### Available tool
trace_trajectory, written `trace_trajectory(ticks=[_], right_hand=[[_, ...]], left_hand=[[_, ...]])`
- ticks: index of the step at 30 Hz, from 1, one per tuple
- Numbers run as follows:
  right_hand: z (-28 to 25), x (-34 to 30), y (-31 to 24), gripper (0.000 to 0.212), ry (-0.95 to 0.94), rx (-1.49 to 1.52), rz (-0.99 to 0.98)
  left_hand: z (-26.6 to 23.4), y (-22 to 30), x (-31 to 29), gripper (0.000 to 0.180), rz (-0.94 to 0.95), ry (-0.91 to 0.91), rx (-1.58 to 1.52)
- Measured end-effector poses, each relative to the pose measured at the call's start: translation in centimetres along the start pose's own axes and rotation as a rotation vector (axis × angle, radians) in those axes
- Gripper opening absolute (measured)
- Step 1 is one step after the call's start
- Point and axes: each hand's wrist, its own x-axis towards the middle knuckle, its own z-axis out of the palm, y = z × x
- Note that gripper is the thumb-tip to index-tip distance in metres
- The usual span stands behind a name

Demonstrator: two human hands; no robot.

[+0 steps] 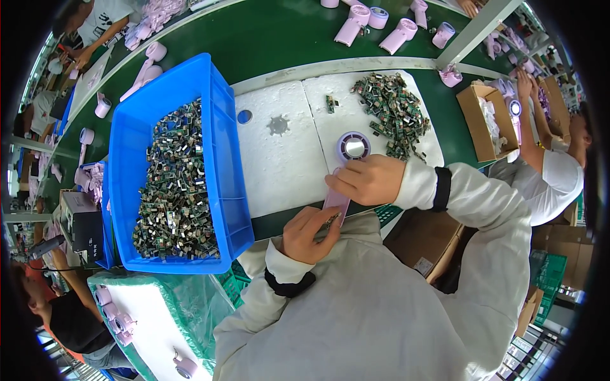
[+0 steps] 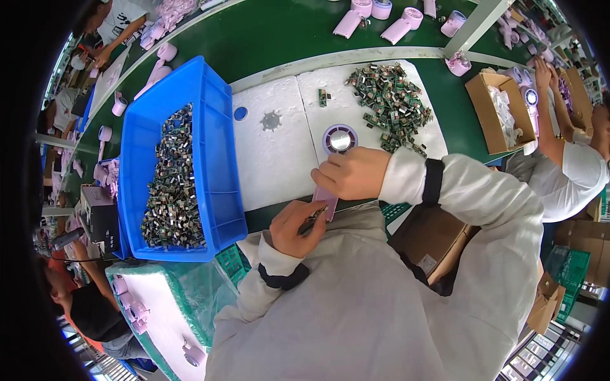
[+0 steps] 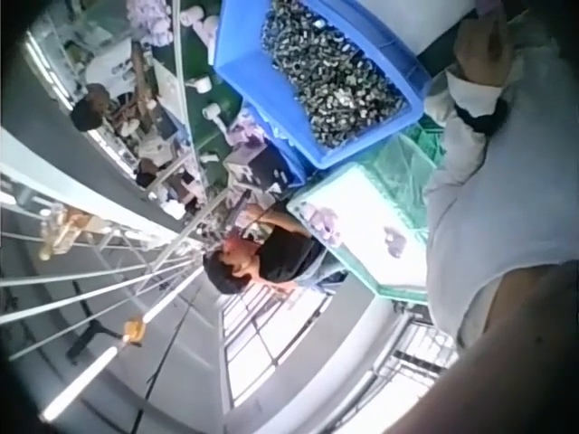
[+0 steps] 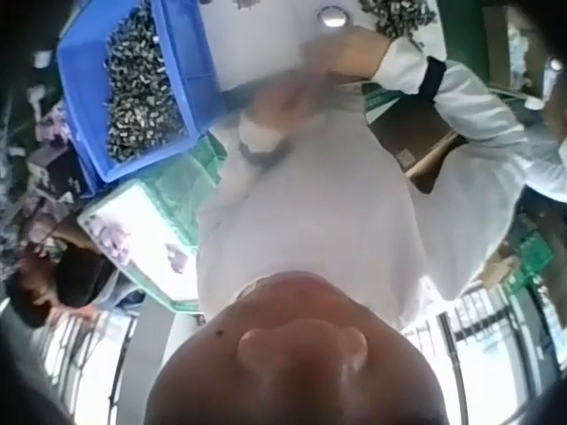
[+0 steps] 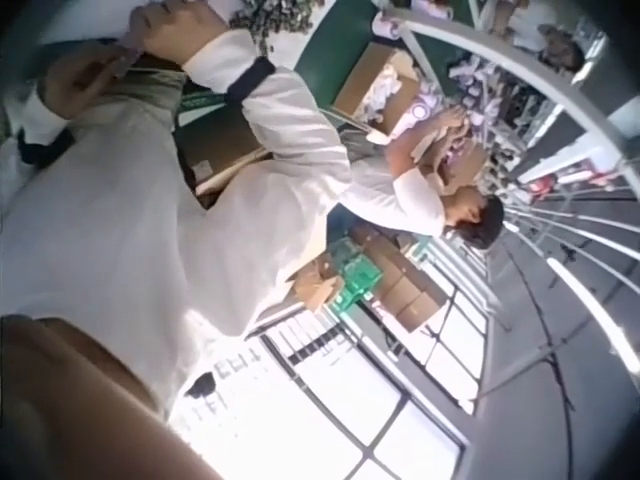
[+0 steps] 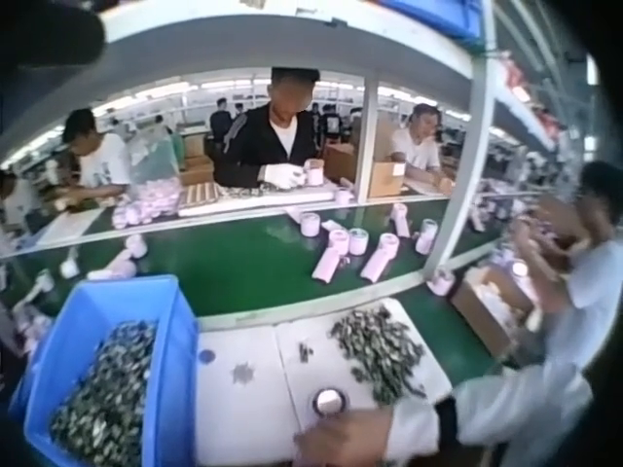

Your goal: The person picks up a circuit board and a fan housing, connects the board to the internal wires by hand, and fits the board into the housing. The person then places the assembled fan onto the conveyor belt and reaches for another set of components.

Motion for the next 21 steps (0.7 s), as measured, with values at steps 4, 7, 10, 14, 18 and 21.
trace_trajectory(ticks=[4, 7, 10, 14, 18, 21], right_hand=[[0.7, 0.2, -2.4, 0.017, 0.023, 0.207, 0.401], [1.1, 0.0, -3.2, 0.014, 0.093, 0.359, 0.593], [1.4, 0.0, -3.7, 0.014, 0.187, 0.503, 0.720], [1.7, -0.1, -3.9, 0.014, 0.246, 0.564, 0.736], [1.8, -0.4, -3.8, 0.016, 0.208, 0.525, 0.704], [2.4, -0.8, -3.8, 0.016, 0.268, 0.511, 0.682]], left_hand=[[-0.1, 1.1, 0.4, 0.023, -0.177, 0.005, -0.106], [0.0, 0.6, 0.8, 0.022, -0.320, 0.072, -0.214], [-0.2, -0.2, 1.7, 0.022, -0.425, 0.186, -0.321], [-0.2, -0.5, 3.0, 0.023, -0.437, 0.219, -0.391], [0.4, -0.8, 3.4, 0.025, -0.432, 0.199, -0.427], [0.5, -0.4, 3.5, 0.026, -0.438, 0.163, -0.359]])
